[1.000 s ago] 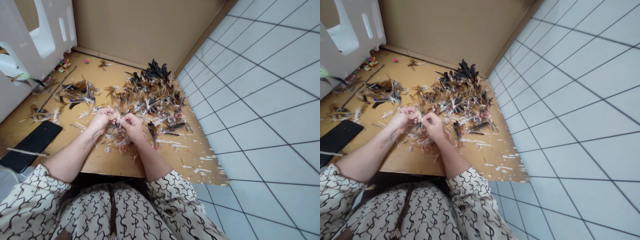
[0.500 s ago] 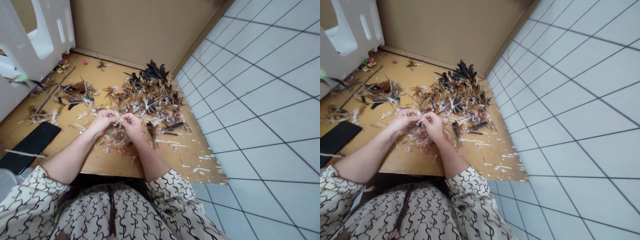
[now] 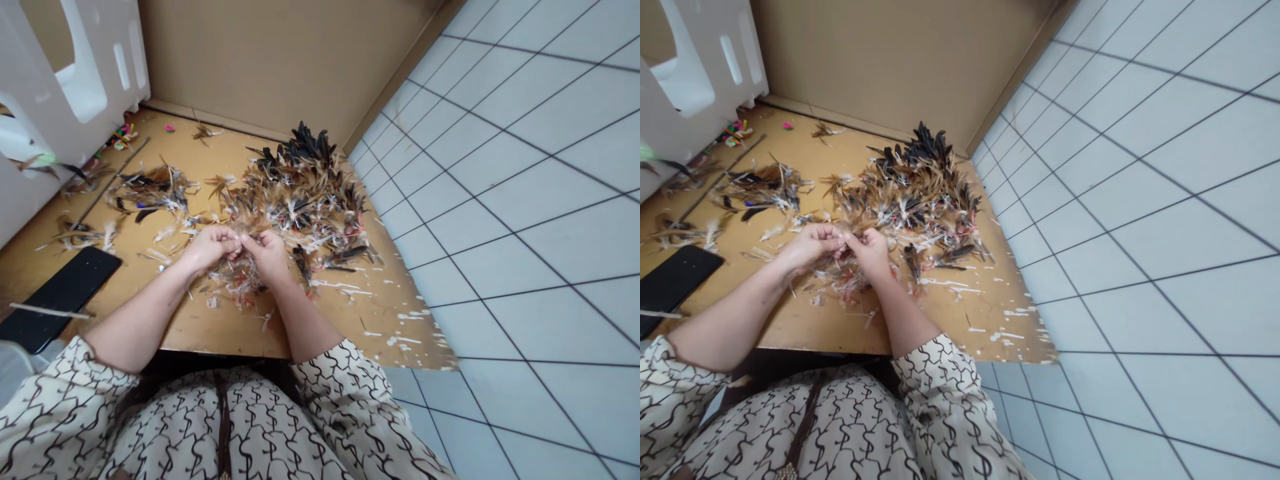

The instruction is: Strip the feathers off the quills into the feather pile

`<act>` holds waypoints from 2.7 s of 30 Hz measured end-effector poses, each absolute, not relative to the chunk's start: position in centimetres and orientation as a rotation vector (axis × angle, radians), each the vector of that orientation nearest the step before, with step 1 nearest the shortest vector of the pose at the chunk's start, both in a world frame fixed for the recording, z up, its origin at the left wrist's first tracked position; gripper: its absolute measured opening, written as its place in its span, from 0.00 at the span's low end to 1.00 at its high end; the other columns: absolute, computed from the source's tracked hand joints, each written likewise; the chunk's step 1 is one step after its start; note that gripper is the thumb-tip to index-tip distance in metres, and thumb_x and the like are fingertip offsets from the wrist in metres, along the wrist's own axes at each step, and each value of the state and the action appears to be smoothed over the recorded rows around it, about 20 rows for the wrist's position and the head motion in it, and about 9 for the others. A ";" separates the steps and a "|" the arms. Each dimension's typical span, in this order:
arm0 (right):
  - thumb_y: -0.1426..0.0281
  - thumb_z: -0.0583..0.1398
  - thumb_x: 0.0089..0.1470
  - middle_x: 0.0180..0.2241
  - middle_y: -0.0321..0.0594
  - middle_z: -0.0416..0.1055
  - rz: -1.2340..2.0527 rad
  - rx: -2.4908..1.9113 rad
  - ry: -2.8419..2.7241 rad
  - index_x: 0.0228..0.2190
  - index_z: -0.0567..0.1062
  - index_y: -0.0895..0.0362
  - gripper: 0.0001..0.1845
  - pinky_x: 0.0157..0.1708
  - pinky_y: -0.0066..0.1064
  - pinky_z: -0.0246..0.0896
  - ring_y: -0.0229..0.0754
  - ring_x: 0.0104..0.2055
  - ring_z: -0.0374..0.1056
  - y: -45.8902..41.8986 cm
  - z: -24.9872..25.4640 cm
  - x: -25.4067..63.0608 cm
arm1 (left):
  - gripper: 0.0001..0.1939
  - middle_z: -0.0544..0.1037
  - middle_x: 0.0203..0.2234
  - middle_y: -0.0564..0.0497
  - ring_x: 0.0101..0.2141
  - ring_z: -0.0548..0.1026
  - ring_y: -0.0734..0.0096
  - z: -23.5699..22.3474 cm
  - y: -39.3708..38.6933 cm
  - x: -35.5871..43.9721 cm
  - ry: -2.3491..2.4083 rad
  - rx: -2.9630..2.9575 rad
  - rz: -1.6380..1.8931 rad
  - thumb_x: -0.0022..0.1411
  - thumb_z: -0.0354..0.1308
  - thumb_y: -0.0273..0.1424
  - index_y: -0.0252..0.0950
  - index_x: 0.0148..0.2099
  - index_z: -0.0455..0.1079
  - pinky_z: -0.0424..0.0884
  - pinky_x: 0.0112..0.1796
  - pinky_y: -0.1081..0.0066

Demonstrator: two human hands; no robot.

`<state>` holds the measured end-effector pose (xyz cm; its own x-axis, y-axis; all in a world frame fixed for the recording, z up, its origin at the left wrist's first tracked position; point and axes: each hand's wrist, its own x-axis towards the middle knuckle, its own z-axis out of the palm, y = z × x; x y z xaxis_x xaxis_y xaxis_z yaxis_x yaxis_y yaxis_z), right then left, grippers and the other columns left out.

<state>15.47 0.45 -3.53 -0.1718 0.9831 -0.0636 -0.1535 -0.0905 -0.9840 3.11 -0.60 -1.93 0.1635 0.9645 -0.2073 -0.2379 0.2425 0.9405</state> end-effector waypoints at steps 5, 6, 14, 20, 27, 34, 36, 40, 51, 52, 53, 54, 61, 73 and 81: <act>0.62 0.68 0.31 0.16 0.29 0.68 1.510 -0.994 -1.096 0.20 0.68 0.57 0.16 0.21 0.27 0.57 0.32 0.18 0.61 0.7 -3.4 15.6 | 0.07 0.69 0.12 0.55 0.15 0.64 0.81 -1.9 -0.5 3.0 1.007 0.848 1.023 0.39 0.65 0.23 0.31 0.18 0.68 0.61 0.21 0.77; 0.62 0.68 0.32 0.15 0.29 0.67 1.517 -0.974 -1.095 0.18 0.68 0.57 0.16 0.21 0.27 0.55 0.31 0.18 0.59 0.7 -3.4 15.6 | 0.07 0.70 0.12 0.54 0.15 0.64 0.81 -1.9 -0.5 2.9 0.993 0.830 1.007 0.38 0.64 0.22 0.31 0.18 0.68 0.62 0.21 0.77; 0.63 0.67 0.34 0.14 0.28 0.63 1.518 -0.959 -1.116 0.17 0.67 0.57 0.15 0.20 0.26 0.48 0.30 0.17 0.55 0.9 -3.3 15.9 | 0.08 0.71 0.13 0.53 0.15 0.65 0.81 -1.5 -0.7 3.0 0.989 0.773 0.983 0.37 0.66 0.22 0.30 0.18 0.68 0.63 0.20 0.78; 0.63 0.67 0.33 0.11 0.26 0.60 1.484 -0.998 -1.080 0.16 0.64 0.57 0.17 0.19 0.25 0.46 0.28 0.15 0.52 0.8 -3.1 15.9 | 0.08 0.71 0.12 0.54 0.13 0.64 0.83 -1.5 -0.7 3.3 1.050 0.787 0.999 0.38 0.67 0.22 0.30 0.17 0.69 0.62 0.19 0.79; 0.59 0.69 0.28 0.11 0.29 0.62 1.501 -1.068 -1.122 0.14 0.65 0.57 0.20 0.18 0.25 0.45 0.29 0.15 0.54 0.8 -3.5 15.7 | 0.08 0.70 0.11 0.53 0.14 0.65 0.81 -1.4 -0.5 3.2 1.036 0.710 0.963 0.39 0.66 0.21 0.30 0.17 0.68 0.62 0.19 0.78; 0.58 0.68 0.29 0.11 0.29 0.62 1.542 -1.040 -1.131 0.12 0.65 0.58 0.21 0.19 0.26 0.45 0.29 0.15 0.53 1.0 -3.4 15.8 | 0.07 0.71 0.13 0.53 0.14 0.65 0.81 -1.7 -0.5 3.0 1.002 0.746 0.947 0.39 0.65 0.23 0.31 0.17 0.69 0.63 0.20 0.78; 0.58 0.68 0.29 0.12 0.30 0.63 1.519 -1.058 -1.118 0.12 0.65 0.57 0.21 0.19 0.26 0.46 0.29 0.16 0.55 1.0 -3.4 15.9 | 0.07 0.71 0.13 0.53 0.14 0.65 0.81 -1.7 -0.5 2.9 0.997 0.755 0.939 0.40 0.65 0.23 0.31 0.18 0.69 0.63 0.20 0.78; 0.58 0.68 0.31 0.12 0.29 0.63 1.504 -1.059 -1.134 0.13 0.64 0.57 0.21 0.18 0.25 0.47 0.29 0.16 0.54 0.9 -3.4 15.7 | 0.08 0.70 0.13 0.53 0.14 0.64 0.81 -1.7 -0.5 2.9 1.003 0.755 0.951 0.41 0.65 0.23 0.31 0.18 0.68 0.63 0.20 0.78; 0.62 0.69 0.28 0.12 0.27 0.61 1.523 -0.994 -1.074 0.15 0.66 0.57 0.18 0.18 0.23 0.47 0.28 0.16 0.53 1.0 -3.5 15.4 | 0.10 0.69 0.12 0.54 0.13 0.63 0.83 -1.2 -0.8 3.2 1.057 0.778 1.018 0.42 0.65 0.24 0.31 0.17 0.66 0.59 0.19 0.79; 0.62 0.69 0.28 0.12 0.27 0.62 1.520 -0.996 -1.073 0.15 0.66 0.57 0.18 0.18 0.24 0.47 0.28 0.16 0.53 1.0 -3.6 15.4 | 0.10 0.69 0.12 0.54 0.14 0.63 0.83 -1.2 -0.8 3.2 1.062 0.796 1.020 0.41 0.66 0.24 0.31 0.17 0.66 0.59 0.19 0.79; 0.62 0.68 0.29 0.12 0.28 0.62 1.518 -0.998 -1.074 0.16 0.66 0.57 0.18 0.18 0.24 0.48 0.28 0.16 0.53 1.1 -3.6 15.4 | 0.11 0.69 0.12 0.55 0.14 0.63 0.83 -1.2 -0.9 3.3 1.065 0.814 1.022 0.41 0.66 0.25 0.31 0.17 0.66 0.59 0.19 0.79; 0.62 0.68 0.29 0.12 0.28 0.62 1.515 -0.998 -1.074 0.16 0.66 0.57 0.18 0.18 0.24 0.48 0.28 0.16 0.54 1.1 -3.5 15.4 | 0.11 0.69 0.12 0.55 0.14 0.62 0.83 -1.3 -0.8 3.3 1.069 0.834 1.025 0.41 0.66 0.25 0.31 0.17 0.66 0.59 0.19 0.79; 0.63 0.68 0.32 0.16 0.30 0.67 1.442 -0.965 -1.067 0.18 0.67 0.57 0.16 0.17 0.23 0.49 0.28 0.17 0.56 2.2 -2.9 16.4 | 0.07 0.68 0.12 0.56 0.14 0.61 0.82 -2.1 -0.3 3.1 1.163 0.966 1.067 0.43 0.61 0.24 0.33 0.18 0.66 0.57 0.20 0.78; 0.71 0.65 0.40 0.16 0.29 0.64 1.293 -1.190 -1.002 0.22 0.66 0.57 0.11 0.15 0.23 0.50 0.29 0.16 0.54 5.9 -2.9 17.1 | 0.04 0.72 0.22 0.52 0.25 0.68 0.70 -2.8 0.9 -0.1 1.837 1.587 1.041 0.52 0.52 0.29 0.36 0.29 0.68 0.61 0.30 0.71; 0.71 0.62 0.39 0.37 0.40 0.68 0.638 -1.328 -1.249 0.36 0.69 0.57 0.18 0.40 0.33 0.62 0.35 0.32 0.63 7.4 -4.0 18.4 | 0.17 0.74 0.43 0.41 0.47 0.69 0.56 -2.9 1.5 -2.3 2.174 1.727 0.967 0.54 0.50 0.26 0.33 0.45 0.71 0.63 0.48 0.63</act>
<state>18.37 7.42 -3.96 0.2867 0.9107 0.2975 0.2926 0.2124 -0.9323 -2.33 1.47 -2.93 -0.2968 0.9257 0.2345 0.7940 0.1028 0.5992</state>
